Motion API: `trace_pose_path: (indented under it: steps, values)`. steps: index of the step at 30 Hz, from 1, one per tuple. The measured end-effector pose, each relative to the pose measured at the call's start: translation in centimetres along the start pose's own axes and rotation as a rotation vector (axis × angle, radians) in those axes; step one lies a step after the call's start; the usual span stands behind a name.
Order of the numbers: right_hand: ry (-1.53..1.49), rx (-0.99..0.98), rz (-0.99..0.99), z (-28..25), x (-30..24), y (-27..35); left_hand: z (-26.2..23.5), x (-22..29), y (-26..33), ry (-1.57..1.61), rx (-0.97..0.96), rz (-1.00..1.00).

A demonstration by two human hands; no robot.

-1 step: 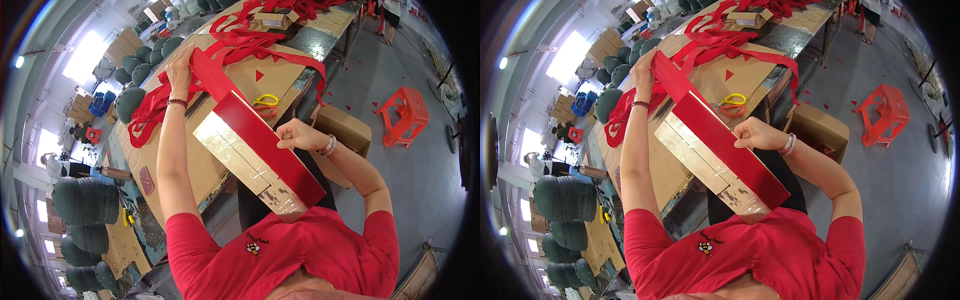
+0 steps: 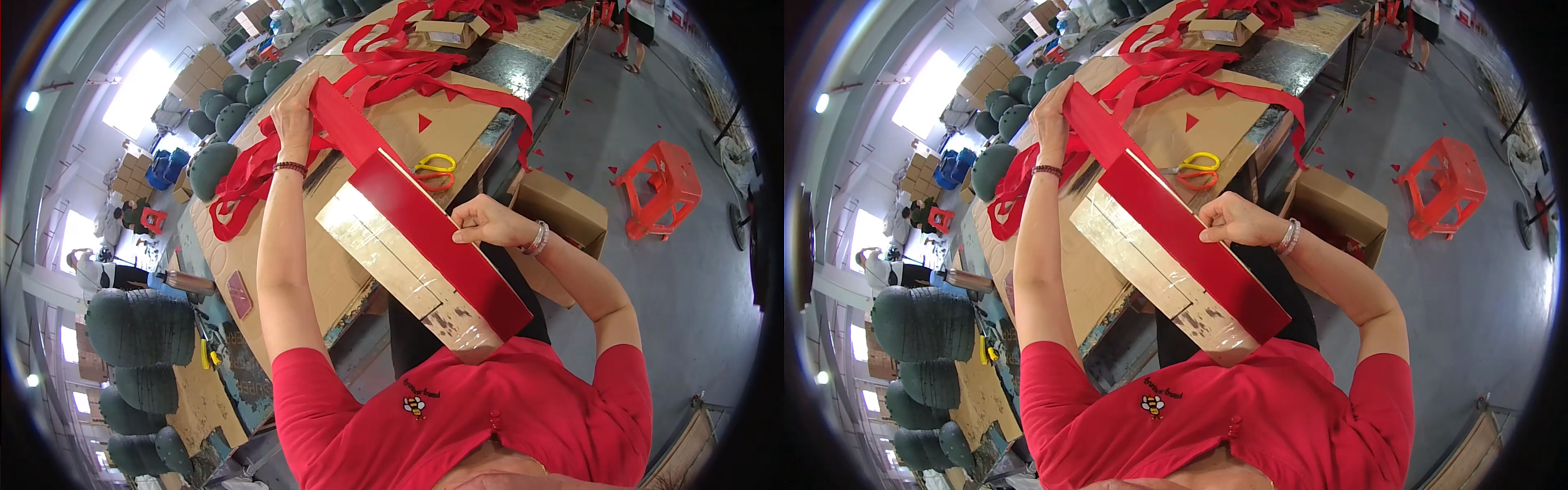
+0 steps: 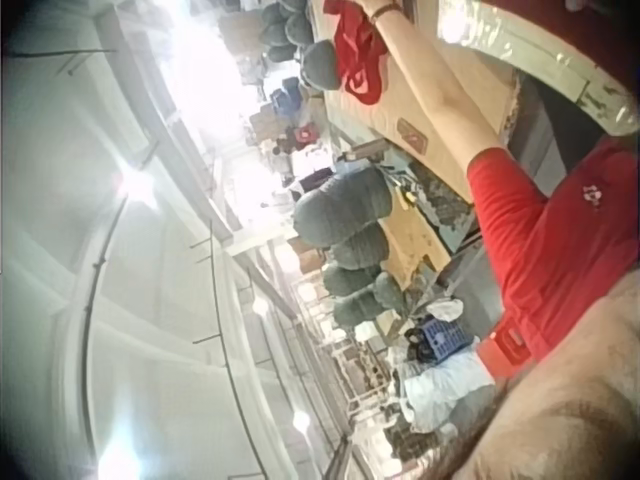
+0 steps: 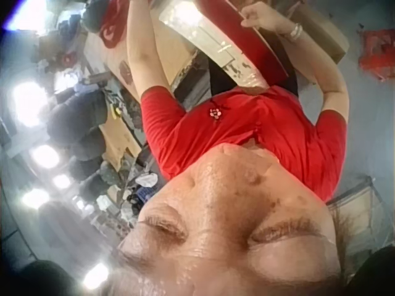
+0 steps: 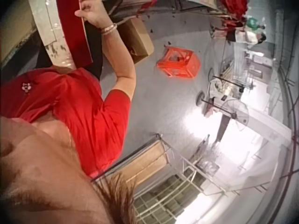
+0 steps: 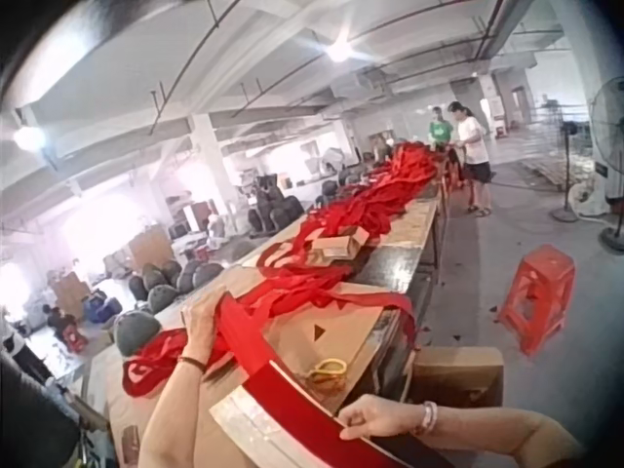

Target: The person applies and wraps red fabric strips onto a wooden jig by hand.

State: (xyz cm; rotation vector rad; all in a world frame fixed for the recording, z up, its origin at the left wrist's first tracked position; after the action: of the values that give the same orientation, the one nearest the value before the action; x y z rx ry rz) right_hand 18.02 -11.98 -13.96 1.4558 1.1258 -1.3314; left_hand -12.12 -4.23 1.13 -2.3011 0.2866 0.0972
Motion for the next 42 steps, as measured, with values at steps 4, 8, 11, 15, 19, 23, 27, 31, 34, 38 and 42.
trace_pose_path:
  steps: [4, 8, 11, 15, 19, 23, 27, 31, 34, 38, 42]
  values:
    - [0.097, 0.023, -0.017, -0.2, 0.0, 0.1, -0.1, -0.5, 0.5, 0.025, -0.015, -0.036]
    - [0.110, 0.017, -0.030, -0.1, 0.1, 0.4, -0.8, -0.7, 1.4, 0.017, 0.026, 0.003]
    - [0.077, 0.020, -0.037, 0.1, 0.5, 0.1, -1.0, -0.9, 1.5, 0.025, 0.025, -0.016]
    - [0.026, 0.007, -0.063, 0.2, 0.6, -0.2, -1.8, -0.9, 1.6, 0.047, 0.111, 0.009]
    - [0.056, 0.013, -0.026, 0.1, 0.4, 0.3, -2.2, -0.9, 1.9, 0.063, 0.137, 0.006]
    - [0.034, 0.006, -0.034, 0.3, 0.2, 0.2, -2.5, -0.7, 2.1, 0.053, 0.169, 0.015]
    - [0.028, 0.004, -0.019, 0.2, 0.4, 0.1, -3.1, -0.3, 1.9, 0.051, 0.219, 0.028]
    - [-0.019, -0.003, -0.011, 0.2, 0.8, 0.1, -3.8, 0.2, 1.4, 0.061, 0.258, 0.070]
    - [-0.036, -0.001, -0.025, 0.2, 1.0, 0.0, -4.1, 0.1, 1.3, 0.065, 0.253, 0.074]
    - [-0.045, -0.001, -0.016, 0.2, 1.1, 0.0, -3.9, -0.2, 1.5, 0.067, 0.249, 0.063]
    - [-0.029, -0.005, -0.028, 0.1, 0.7, 0.2, -3.7, -0.4, 1.7, 0.053, 0.237, 0.053]
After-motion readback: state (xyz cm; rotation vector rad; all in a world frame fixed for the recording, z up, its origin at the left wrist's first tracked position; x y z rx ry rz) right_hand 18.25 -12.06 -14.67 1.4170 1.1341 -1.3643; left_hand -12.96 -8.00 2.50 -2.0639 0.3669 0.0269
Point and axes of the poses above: each hand's wrist, its own y-axis away from the middle knuckle, its own z-axis out of the palm, x = y × z, the point moved 5 cm from there along -y, towards the middle knuckle, and after that the axes turned 12 degrees about -x, right-handed, at the moved point
